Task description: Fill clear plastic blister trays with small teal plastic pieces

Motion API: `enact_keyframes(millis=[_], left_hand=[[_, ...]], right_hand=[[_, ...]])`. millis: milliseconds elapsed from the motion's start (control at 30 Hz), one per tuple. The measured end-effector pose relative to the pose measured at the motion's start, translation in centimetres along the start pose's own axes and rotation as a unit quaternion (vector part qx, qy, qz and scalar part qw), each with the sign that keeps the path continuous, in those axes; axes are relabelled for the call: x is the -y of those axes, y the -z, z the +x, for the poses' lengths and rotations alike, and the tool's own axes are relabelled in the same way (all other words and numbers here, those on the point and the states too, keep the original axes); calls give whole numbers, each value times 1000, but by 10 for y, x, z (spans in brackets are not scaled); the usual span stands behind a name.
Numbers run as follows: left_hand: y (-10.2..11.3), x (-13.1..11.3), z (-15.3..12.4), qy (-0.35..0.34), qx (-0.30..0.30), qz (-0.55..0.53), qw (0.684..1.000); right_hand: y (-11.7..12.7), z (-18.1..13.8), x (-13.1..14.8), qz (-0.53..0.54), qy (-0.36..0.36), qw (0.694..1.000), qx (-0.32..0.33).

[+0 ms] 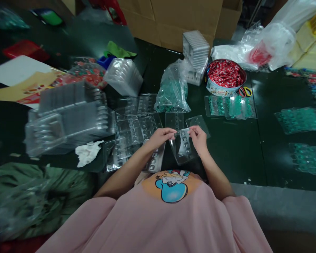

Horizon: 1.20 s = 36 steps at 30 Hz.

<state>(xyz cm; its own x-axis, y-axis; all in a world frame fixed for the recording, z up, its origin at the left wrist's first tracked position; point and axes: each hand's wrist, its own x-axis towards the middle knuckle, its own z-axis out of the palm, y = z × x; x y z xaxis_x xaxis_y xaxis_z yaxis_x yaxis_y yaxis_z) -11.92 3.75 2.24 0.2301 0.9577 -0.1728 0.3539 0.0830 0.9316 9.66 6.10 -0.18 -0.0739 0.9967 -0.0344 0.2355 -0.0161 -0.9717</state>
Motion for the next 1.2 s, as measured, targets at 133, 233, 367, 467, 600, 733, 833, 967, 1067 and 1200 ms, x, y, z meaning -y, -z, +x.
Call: enact_keyframes(millis=[133, 233, 367, 467, 600, 733, 833, 967, 1067, 1200], left_hand=[[-3, 2, -2, 2, -22, 136, 990], [-5, 3, 2, -35, -9, 278, 960], [-2, 9, 12, -90, -27, 407, 909], [2, 18, 14, -100, -2, 478, 873], [2, 23, 4, -60, 37, 528, 847], [9, 19, 4, -78, 33, 476, 875], [33, 16, 23, -109, -89, 364, 921], [86, 17, 76, -67, -322, 162, 931], [115, 22, 126, 21, -374, 24, 927], [130, 27, 183, 96, -353, -108, 925]], right_hand=[[0, -10, -10, -119, 36, 992, 32], [-1, -18, -20, -211, 62, 974, 61], [-7, -26, -31, -313, 110, 941, 71], [-7, -30, -33, -398, 122, 906, 76], [-6, -21, -23, -437, 135, 885, 85], [-20, 14, 0, -303, 183, 930, 100], [-38, 56, 20, -185, 223, 954, 78], [-53, 133, 34, -77, 206, 972, -81], [-62, 198, 35, -42, 105, 987, -113], [-80, 261, 36, -73, 7, 996, -56]])
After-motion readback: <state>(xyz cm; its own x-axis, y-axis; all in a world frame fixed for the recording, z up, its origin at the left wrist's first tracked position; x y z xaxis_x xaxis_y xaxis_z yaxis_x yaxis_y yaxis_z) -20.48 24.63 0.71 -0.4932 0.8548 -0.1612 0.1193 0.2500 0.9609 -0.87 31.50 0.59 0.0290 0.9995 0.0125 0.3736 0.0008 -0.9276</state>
